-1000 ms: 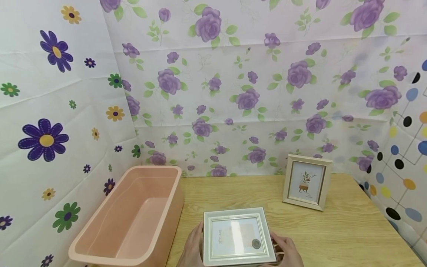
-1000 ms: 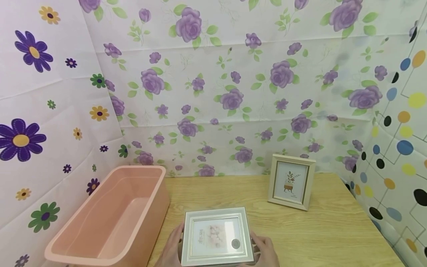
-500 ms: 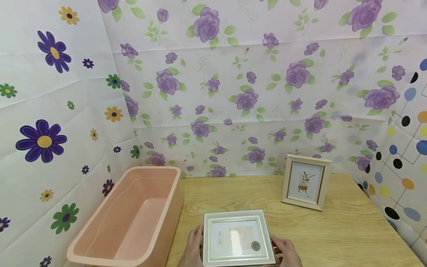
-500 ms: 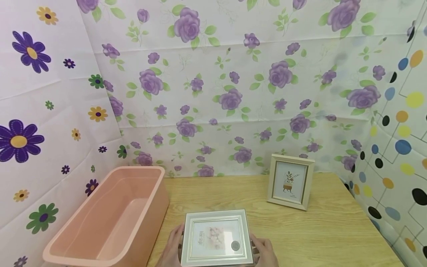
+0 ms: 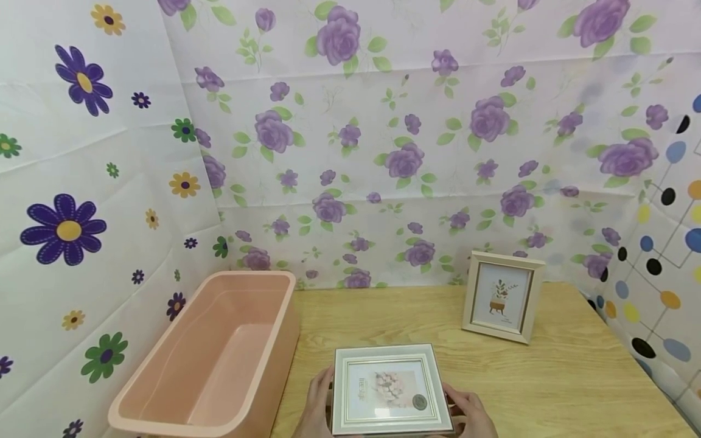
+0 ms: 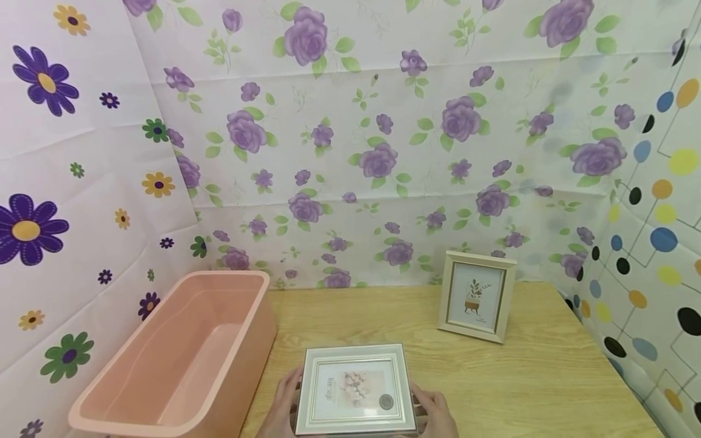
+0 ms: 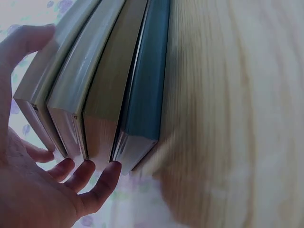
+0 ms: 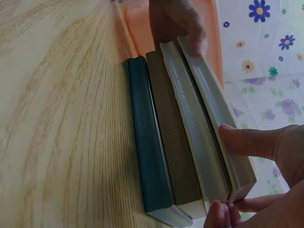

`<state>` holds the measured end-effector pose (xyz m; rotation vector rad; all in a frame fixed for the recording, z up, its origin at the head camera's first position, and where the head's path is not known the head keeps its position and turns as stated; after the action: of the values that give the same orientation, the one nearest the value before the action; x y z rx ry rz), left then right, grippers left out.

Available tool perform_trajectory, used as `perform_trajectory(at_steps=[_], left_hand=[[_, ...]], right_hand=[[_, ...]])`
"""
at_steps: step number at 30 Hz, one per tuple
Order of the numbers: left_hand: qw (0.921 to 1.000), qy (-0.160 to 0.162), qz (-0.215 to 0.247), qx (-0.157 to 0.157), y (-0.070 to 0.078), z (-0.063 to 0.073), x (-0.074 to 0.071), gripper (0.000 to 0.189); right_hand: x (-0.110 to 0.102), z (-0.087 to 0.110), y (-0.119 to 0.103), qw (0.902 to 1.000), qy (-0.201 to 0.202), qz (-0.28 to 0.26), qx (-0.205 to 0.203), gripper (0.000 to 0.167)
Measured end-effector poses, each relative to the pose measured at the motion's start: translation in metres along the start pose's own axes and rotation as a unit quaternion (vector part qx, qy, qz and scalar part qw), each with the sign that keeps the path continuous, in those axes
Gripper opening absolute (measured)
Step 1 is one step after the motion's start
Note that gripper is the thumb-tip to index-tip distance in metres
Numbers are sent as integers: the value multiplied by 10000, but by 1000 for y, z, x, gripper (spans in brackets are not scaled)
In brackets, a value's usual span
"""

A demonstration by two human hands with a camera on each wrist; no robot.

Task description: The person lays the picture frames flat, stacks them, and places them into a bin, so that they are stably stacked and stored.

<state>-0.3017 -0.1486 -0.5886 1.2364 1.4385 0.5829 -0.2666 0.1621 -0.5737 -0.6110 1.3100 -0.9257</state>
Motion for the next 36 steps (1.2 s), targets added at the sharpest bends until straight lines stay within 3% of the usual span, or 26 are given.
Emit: perform_trajectory(at_steps=[4, 7, 13, 18, 23, 29, 36], left_hand=[[9923, 125, 973, -761, 34, 5, -4, 114], [9869, 328, 1126, -1110, 43, 9, -6, 110], [9844, 479, 1162, -1228, 43, 15, -5, 103], [9818, 467, 1285, -1316, 41, 16, -3, 103], [9790, 412, 1470, -1354, 40, 16, 0, 103], [9755, 314, 1675, -1393, 38, 17, 1, 103], [9810, 155, 1388, -1344, 39, 16, -1, 87]], right_hand=[[-3, 4, 0, 9998, -72, -67, -185, 103], [-8, 6, 3, 9995, -116, -277, -94, 101], [-44, 3, 1, 9987, 94, -471, -155, 100], [-90, -11, -6, 9971, 522, 86, -555, 101], [-145, -36, -15, 9835, 1160, 879, -1079, 104], [-207, -69, -30, 9570, 1811, 1648, -1557, 105], [-245, -106, -40, 9325, 2135, 2119, -1999, 104]])
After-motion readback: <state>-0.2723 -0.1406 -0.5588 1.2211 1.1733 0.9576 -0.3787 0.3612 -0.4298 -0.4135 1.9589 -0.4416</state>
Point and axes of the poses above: each hand's wrist, its own z-axis away from the middle knuckle, its own x-axis out of the palm, y = z × x, the point moved 10 cm from there along -z, towards the middle knuckle, and after that the axes turned 11 degrees about z, right-handed, at the moved point
